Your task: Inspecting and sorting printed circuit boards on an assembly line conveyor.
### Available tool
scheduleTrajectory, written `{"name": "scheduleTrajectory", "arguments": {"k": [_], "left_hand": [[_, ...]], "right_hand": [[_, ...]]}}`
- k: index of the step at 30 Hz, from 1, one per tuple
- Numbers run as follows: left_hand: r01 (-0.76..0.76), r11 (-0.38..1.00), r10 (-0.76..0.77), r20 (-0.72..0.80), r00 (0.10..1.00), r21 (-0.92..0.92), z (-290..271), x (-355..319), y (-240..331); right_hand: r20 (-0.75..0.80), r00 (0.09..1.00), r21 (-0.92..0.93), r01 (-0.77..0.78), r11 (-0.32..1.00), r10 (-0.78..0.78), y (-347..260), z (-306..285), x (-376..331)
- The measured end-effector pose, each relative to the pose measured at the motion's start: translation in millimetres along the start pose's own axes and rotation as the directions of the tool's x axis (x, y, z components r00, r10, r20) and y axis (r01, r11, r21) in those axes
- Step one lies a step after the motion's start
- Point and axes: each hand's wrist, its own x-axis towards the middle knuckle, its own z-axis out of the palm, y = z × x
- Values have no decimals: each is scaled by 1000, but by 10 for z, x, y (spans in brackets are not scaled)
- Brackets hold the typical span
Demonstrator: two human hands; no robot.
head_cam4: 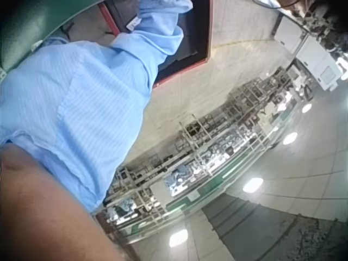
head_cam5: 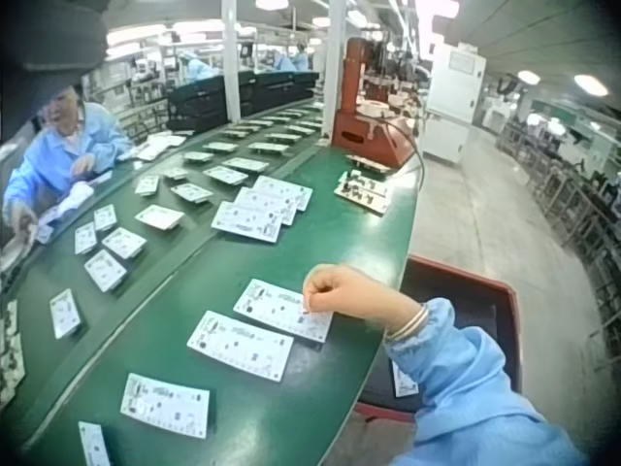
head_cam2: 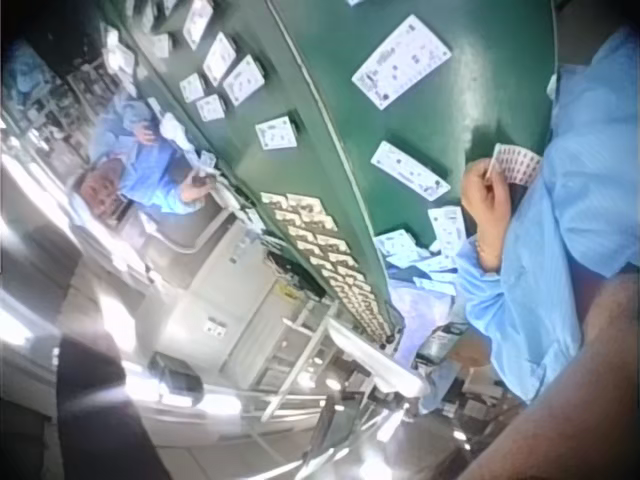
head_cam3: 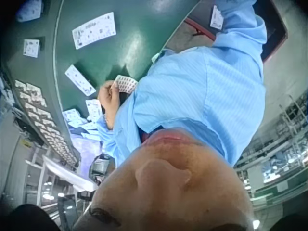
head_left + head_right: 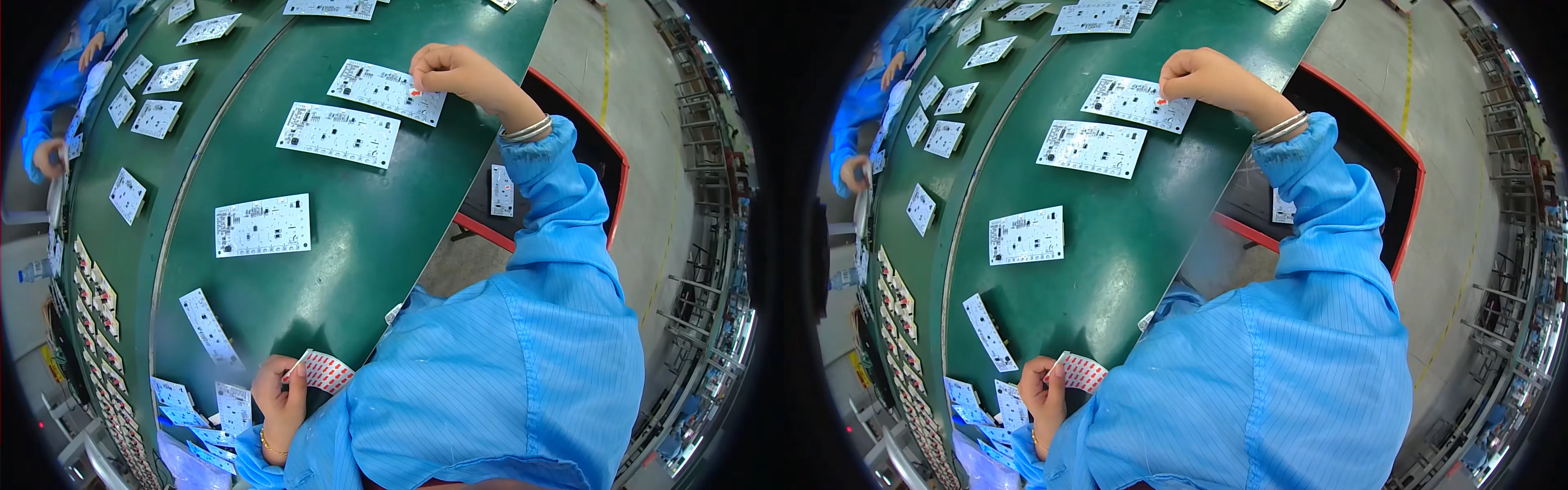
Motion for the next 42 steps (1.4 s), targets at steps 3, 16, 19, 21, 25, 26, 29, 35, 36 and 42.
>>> {"name": "scheduleTrajectory", "arguments": {"k": [3, 16, 19, 21, 25, 26, 29, 35, 36, 42], "left_hand": [[2, 1000, -1, 24, 1000, -12, -12, 5, -17], [-58, 998, 56, 57, 997, 38, -24, 57, -11], [-95, 994, 93, 42, 995, 61, -7, 55, -31], [-94, 993, 91, 48, 995, 65, 0, 69, -24], [-116, 989, 110, 66, 992, 93, -6, 77, -2], [-115, 989, 110, 64, 992, 92, -10, 80, 6], [-125, 987, 119, 60, 991, 103, -8, 87, 11], [-166, 982, 162, 49, 986, 90, -14, 95, -16], [-168, 981, 164, 52, 985, 92, -16, 96, -12], [-170, 981, 166, 53, 985, 95, -14, 107, -20]], "right_hand": [[5, 999, -58, -47, 997, 48, -5, 7, 16], [-363, 890, -355, 141, 924, -276, -73, 216, -269], [-373, 865, -427, 162, 890, -336, -69, 264, -366], [-377, 894, -322, 119, 939, -243, -31, 257, -343], [-340, 941, -87, -32, 996, 1, -37, 183, -203], [-309, 951, -41, -16, 999, 3, -28, 179, -166], [-261, 965, -24, -13, 1000, 6, -24, 175, -109], [-223, 974, -97, -72, 993, 49, -72, 207, -66], [-211, 976, -119, -82, 989, 56, -83, 209, -62], [-245, 967, 48, -52, 997, 63, -100, 194, -76]]}}
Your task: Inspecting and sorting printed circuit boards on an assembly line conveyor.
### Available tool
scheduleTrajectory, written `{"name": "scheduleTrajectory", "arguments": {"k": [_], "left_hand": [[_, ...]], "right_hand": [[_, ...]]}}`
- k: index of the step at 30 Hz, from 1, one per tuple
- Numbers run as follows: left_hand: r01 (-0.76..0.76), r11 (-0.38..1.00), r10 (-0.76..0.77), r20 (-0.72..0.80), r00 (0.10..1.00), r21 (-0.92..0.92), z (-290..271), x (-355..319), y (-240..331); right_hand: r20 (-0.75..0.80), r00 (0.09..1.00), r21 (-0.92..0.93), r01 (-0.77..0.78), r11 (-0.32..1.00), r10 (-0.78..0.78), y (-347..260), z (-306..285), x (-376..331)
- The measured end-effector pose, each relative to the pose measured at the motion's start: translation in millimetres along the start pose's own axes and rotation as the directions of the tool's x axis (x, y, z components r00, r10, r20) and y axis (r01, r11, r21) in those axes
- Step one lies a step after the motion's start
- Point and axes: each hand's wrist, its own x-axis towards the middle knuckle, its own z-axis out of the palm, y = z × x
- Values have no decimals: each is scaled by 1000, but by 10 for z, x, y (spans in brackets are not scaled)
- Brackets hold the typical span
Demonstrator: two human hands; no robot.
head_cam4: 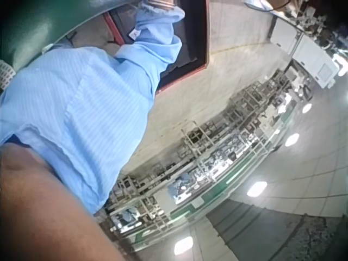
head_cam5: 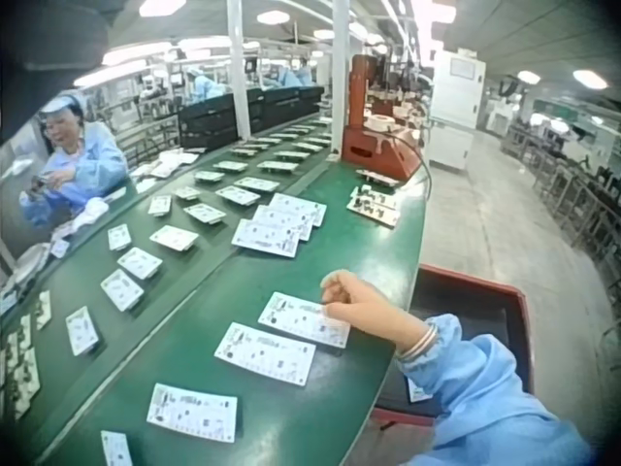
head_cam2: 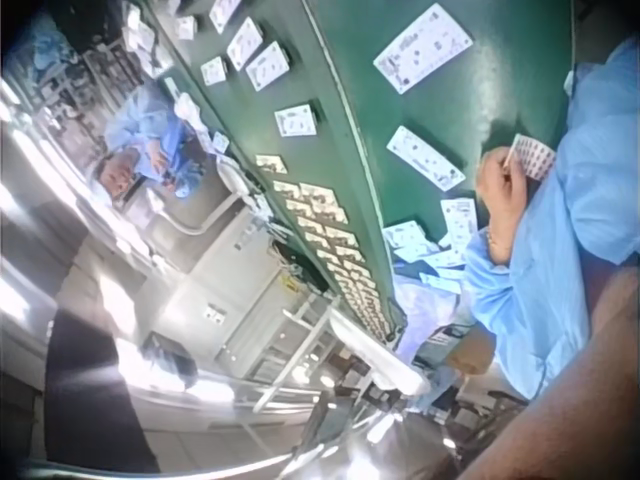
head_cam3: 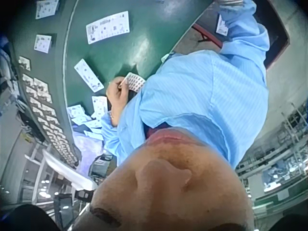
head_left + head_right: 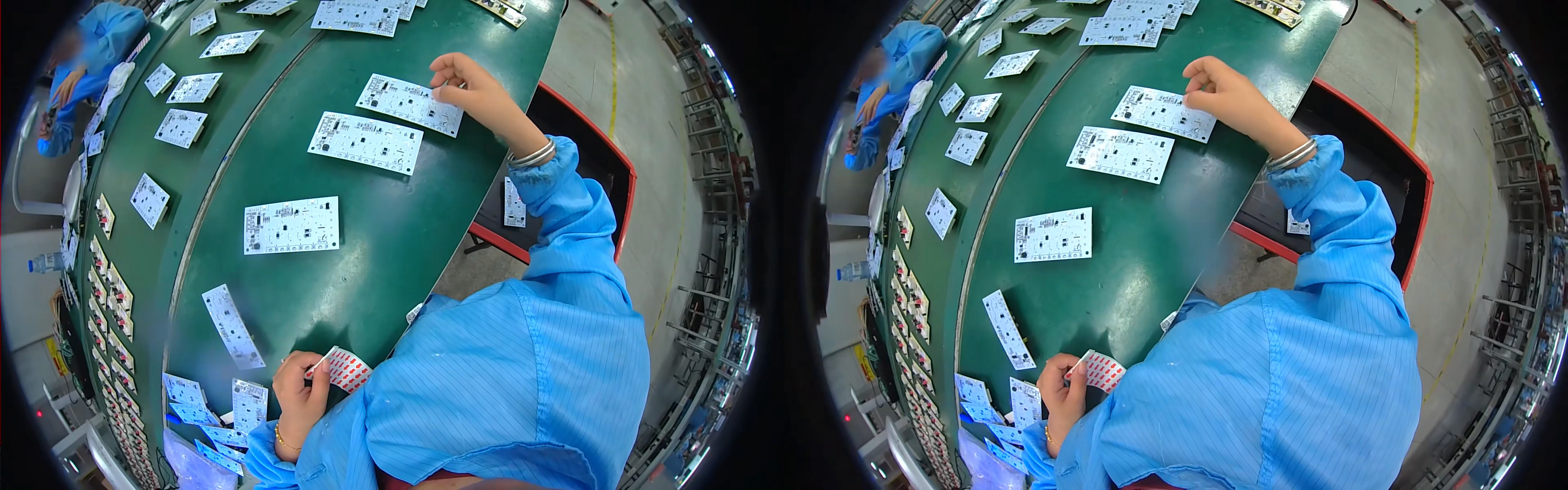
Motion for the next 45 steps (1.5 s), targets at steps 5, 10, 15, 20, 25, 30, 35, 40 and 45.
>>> {"name": "scheduleTrajectory", "arguments": {"k": [5, 10, 15, 20, 25, 30, 35, 40, 45], "left_hand": [[-14, 1000, 14, 9, 1000, -1, 6, -7, -14], [-11, 1000, 11, 16, 1000, 2, 14, 9, -10], [-4, 1000, 5, 13, 1000, -9, 18, 7, -3], [6, 1000, -6, 21, 1000, -19, 21, 18, -5], [-32, 999, 32, 10, 999, -5, 40, 9, -51], [-80, 997, 80, 7, 997, -8, 50, 18, -56], [-88, 996, 88, 6, 996, 7, 42, 16, -54], [-99, 995, 99, 28, 995, 9, 54, 50, -70], [-115, 993, 114, 14, 993, 17, 67, 29, -75]], "right_hand": [[-76, 994, 17, 76, 997, -75, 125, -28, -50], [-45, 998, -111, 38, 993, -43, 43, 16, -53], [-5, 998, -201, 54, 978, -56, 69, 32, -21], [-14, 997, -252, 73, 965, -79, 61, 44, -45], [-51, 977, -374, 173, 911, -206, 88, 70, -60], [-54, 983, -168, 163, 972, -174, 128, 80, -62], [-73, 948, -281, 279, 918, -311, 89, 106, -89], [7, 793, -711, 432, 554, -609, 85, 107, -111], [-69, 923, -527, 290, 799, -380, 26, 128, -112]]}}
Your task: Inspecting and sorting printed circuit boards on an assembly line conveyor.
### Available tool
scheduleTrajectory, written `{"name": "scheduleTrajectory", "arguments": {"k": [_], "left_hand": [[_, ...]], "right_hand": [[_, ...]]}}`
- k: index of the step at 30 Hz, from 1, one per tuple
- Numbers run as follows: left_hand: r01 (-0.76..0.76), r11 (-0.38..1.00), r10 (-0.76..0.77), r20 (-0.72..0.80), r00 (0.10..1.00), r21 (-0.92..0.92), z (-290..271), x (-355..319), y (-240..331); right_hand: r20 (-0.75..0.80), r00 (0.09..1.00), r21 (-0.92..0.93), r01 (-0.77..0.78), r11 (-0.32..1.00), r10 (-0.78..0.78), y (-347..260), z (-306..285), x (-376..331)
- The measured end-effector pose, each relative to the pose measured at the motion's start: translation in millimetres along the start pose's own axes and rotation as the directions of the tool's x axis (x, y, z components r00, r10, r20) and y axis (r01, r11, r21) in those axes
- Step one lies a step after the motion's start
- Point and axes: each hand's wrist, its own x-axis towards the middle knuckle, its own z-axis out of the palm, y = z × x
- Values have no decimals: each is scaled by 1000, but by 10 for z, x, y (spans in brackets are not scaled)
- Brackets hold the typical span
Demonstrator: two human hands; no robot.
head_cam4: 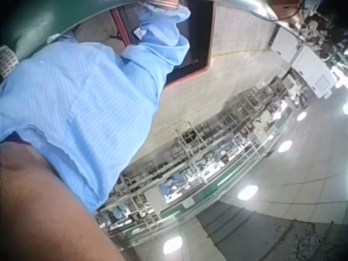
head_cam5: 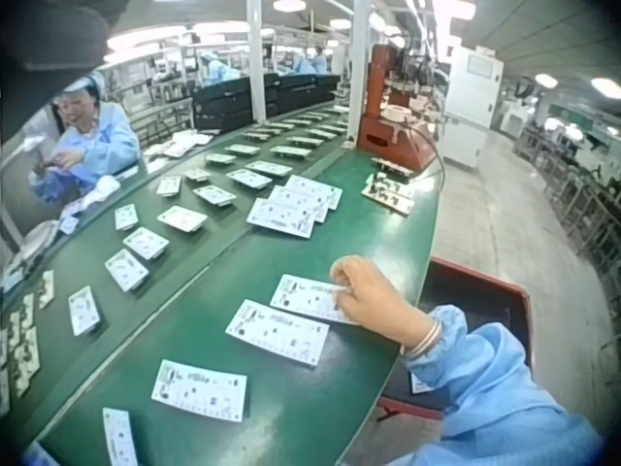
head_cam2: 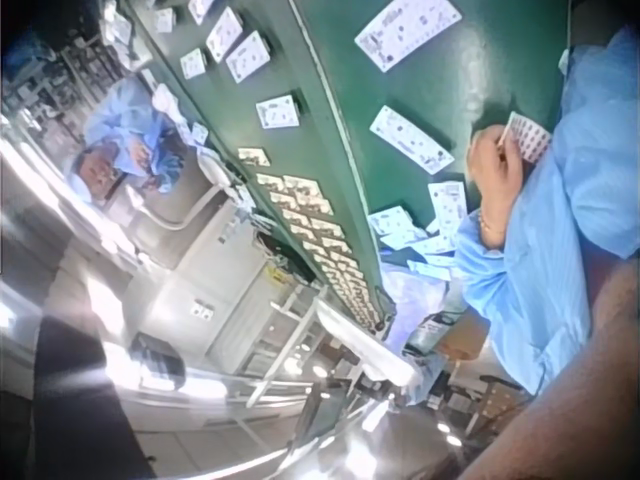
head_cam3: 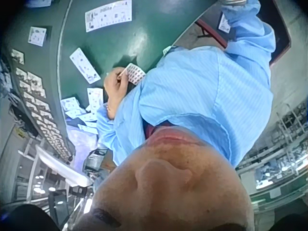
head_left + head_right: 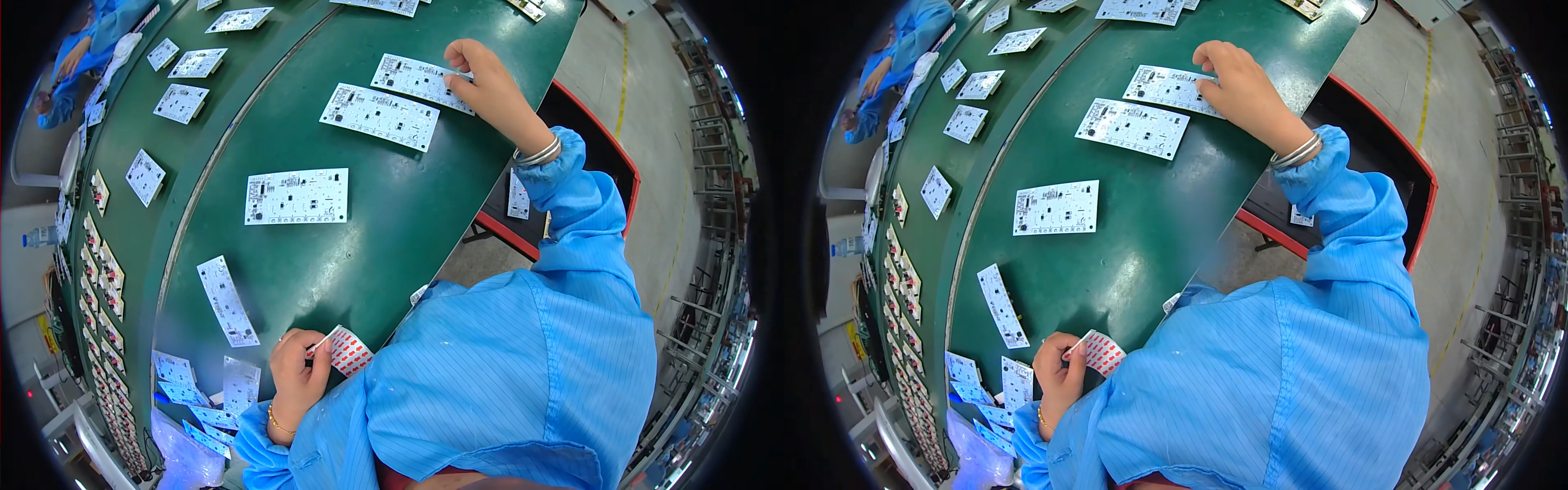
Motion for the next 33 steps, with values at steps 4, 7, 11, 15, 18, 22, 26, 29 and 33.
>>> {"name": "scheduleTrajectory", "arguments": {"k": [4, 7, 11, 15, 18, 22, 26, 29, 33], "left_hand": [[-13, 1000, 13, -17, 1000, -10, 20, -1, 3], [-34, 999, 34, -13, 999, 10, 35, 17, 17], [-36, 999, 36, -11, 999, 30, 46, 46, 72], [-25, 999, 26, -9, 1000, 30, 48, 76, 68], [-29, 999, 29, -8, 1000, 16, 43, 95, 64], [-20, 1000, 20, -2, 1000, -7, 71, 97, 60], [-108, 993, 109, -18, 994, 57, 42, 29, -44], [-66, 997, 67, -20, 998, 30, 48, -22, -88], [-59, 997, 59, -2, 998, 41, 80, 48, -110]], "right_hand": [[1, 997, -77, 82, 994, -83, 47, 42, -31], [14, 995, -104, 96, 990, -95, 75, 30, -20], [13, 999, 208, -41, 977, 40, 145, 1, -10], [-29, 995, 350, -80, 933, 96, 180, 36, 5], [-121, 987, 357, -54, 932, 103, 174, 11, 14], [-165, 985, 198, -12, 980, 45, 141, -199, -133], [8, 993, -51, 115, 992, -114, 45, -27, -308], [-5, 995, -38, 104, 994, -104, 91, 67, -361], [-5, 1000, 267, -27, 963, 30, 263, -75, -411]]}}
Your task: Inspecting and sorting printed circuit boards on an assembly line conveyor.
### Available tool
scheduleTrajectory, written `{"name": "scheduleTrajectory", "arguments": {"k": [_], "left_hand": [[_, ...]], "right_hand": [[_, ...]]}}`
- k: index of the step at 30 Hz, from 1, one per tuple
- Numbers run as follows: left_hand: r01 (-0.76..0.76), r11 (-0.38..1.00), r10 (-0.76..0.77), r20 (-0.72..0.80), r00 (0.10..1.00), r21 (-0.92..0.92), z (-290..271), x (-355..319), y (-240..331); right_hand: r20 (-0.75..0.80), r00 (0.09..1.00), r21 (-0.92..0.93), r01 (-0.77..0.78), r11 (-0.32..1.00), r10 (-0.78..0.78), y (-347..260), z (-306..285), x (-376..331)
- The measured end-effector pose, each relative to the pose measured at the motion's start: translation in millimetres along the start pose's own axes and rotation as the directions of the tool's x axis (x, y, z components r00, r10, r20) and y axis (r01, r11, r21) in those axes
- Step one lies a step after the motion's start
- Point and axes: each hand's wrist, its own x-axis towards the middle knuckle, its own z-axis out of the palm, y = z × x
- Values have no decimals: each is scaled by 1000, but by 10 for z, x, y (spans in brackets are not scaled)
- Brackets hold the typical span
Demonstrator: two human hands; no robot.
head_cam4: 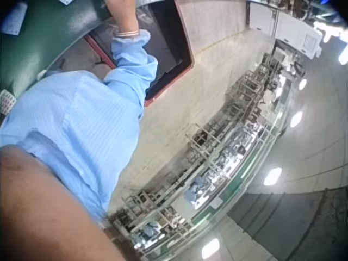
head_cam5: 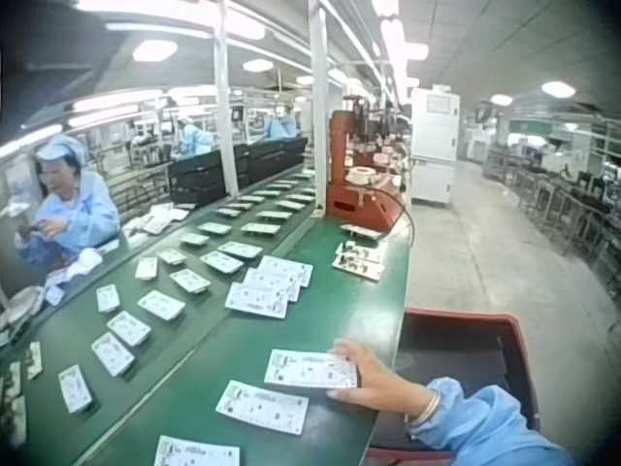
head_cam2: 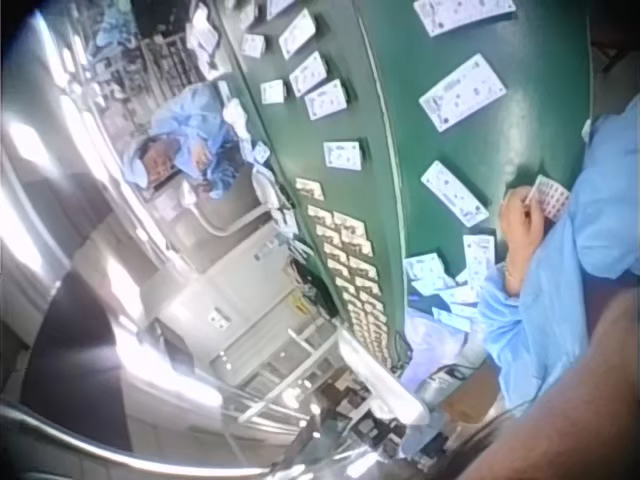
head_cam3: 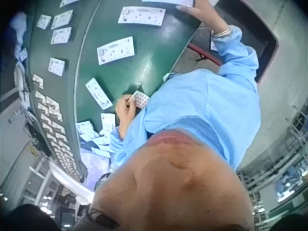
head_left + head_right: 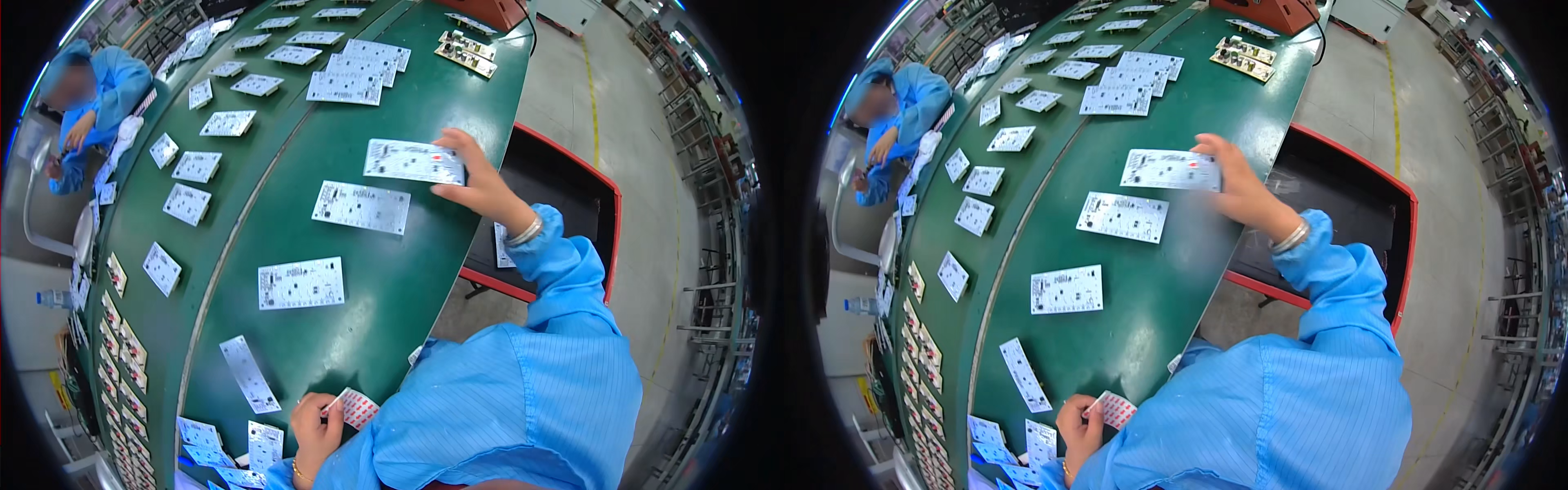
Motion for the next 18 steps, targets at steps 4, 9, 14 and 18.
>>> {"name": "scheduleTrajectory", "arguments": {"k": [4, 9, 14, 18], "left_hand": [[41, 999, -42, -36, 998, -29, -36, 7, 30], [41, 999, -42, -54, 998, -13, 59, 100, -109], [29, 990, -6, -165, 986, 137, 145, 67, -36], [4, 991, 8, -86, 996, 136, 122, 64, -74]], "right_hand": [[-226, 952, 303, -132, 944, 206, 317, -630, 239], [-680, 593, 39, -557, 829, 431, 1759, -1567, 728], [-753, 392, -60, -841, 538, 528, 1972, -1737, 1245], [-711, 437, -80, -828, 555, 550, 2182, -1815, 1488]]}}
